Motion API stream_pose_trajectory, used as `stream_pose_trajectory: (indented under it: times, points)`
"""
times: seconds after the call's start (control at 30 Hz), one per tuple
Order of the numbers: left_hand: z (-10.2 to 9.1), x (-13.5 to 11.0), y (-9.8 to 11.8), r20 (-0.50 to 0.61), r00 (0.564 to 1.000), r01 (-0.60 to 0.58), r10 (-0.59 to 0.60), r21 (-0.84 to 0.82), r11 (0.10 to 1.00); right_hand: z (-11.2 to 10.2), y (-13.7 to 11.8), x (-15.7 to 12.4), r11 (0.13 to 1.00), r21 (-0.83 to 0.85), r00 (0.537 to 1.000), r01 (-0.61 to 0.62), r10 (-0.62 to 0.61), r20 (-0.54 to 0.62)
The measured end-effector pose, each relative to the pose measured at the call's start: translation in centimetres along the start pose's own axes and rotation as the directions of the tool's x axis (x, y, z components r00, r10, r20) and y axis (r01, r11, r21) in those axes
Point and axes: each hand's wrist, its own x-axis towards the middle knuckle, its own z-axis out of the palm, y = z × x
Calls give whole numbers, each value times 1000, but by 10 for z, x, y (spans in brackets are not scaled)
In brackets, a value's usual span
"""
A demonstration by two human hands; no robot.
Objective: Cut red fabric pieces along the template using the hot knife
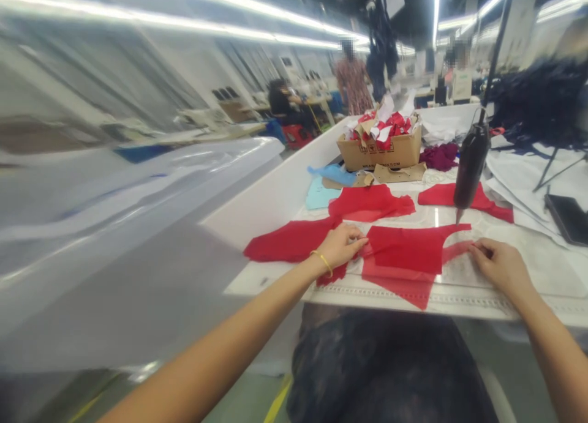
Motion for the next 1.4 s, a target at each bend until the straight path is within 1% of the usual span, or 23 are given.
stream_pose_trajectory:
  times: [0.1,0.2,0.4,0.6,0.73,0.83,1.0,1.07,1.13,1.2,1.23,1.27,1.3,1.33,1.37,1.4]
  points:
    - [2,9,-1,6,1000,27,-27,9,1000,-3,-7,12,988,-145,996,-61,69,49]
    - [3,15,1,-1,999,54,-54,35,998,-6,-14,23,966,-248,992,-79,102,80]
    - [-3,21,4,-5,998,62,-62,87,994,-9,-21,43,940,-321,984,-118,154,89]
    - [-5,27,5,-13,999,42,-41,117,992,-6,-27,51,912,-364,971,-188,228,70]
    - [-3,30,5,-21,1000,11,-8,139,990,-1,-25,55,905,-367,965,-216,254,58]
    - [-3,32,4,-39,999,-14,20,158,987,3,-20,58,903,-353,963,-244,269,22]
    - [0,33,2,-72,996,-44,58,187,981,9,-8,62,936,-253,969,-243,246,-21]
    - [5,31,3,-120,987,-82,106,194,978,9,-5,63,952,-186,970,-244,240,-46]
    - [14,26,8,-190,958,-183,215,175,967,7,-3,61,967,-100,970,-234,224,-98]
    - [27,18,19,-233,903,-341,361,124,932,2,-3,57,977,-16,963,-211,205,-176]
    - [34,14,26,-230,874,-420,429,88,903,-1,-4,54,981,43,954,-187,192,-231]
    - [41,9,35,-207,846,-491,491,54,869,-4,-6,51,982,137,939,-133,169,-300]
    - [47,4,44,-173,822,-547,543,25,836,-7,-10,48,967,253,918,-37,133,-373]
    - [52,1,53,-137,803,-585,580,-2,811,-11,-14,45,924,369,893,95,85,-442]
    - [57,-2,62,-105,785,-616,611,-28,787,-13,-19,42,855,460,866,240,25,-499]
    - [61,-3,71,-74,770,-637,633,-50,769,-15,-25,40,780,512,842,360,-36,-538]
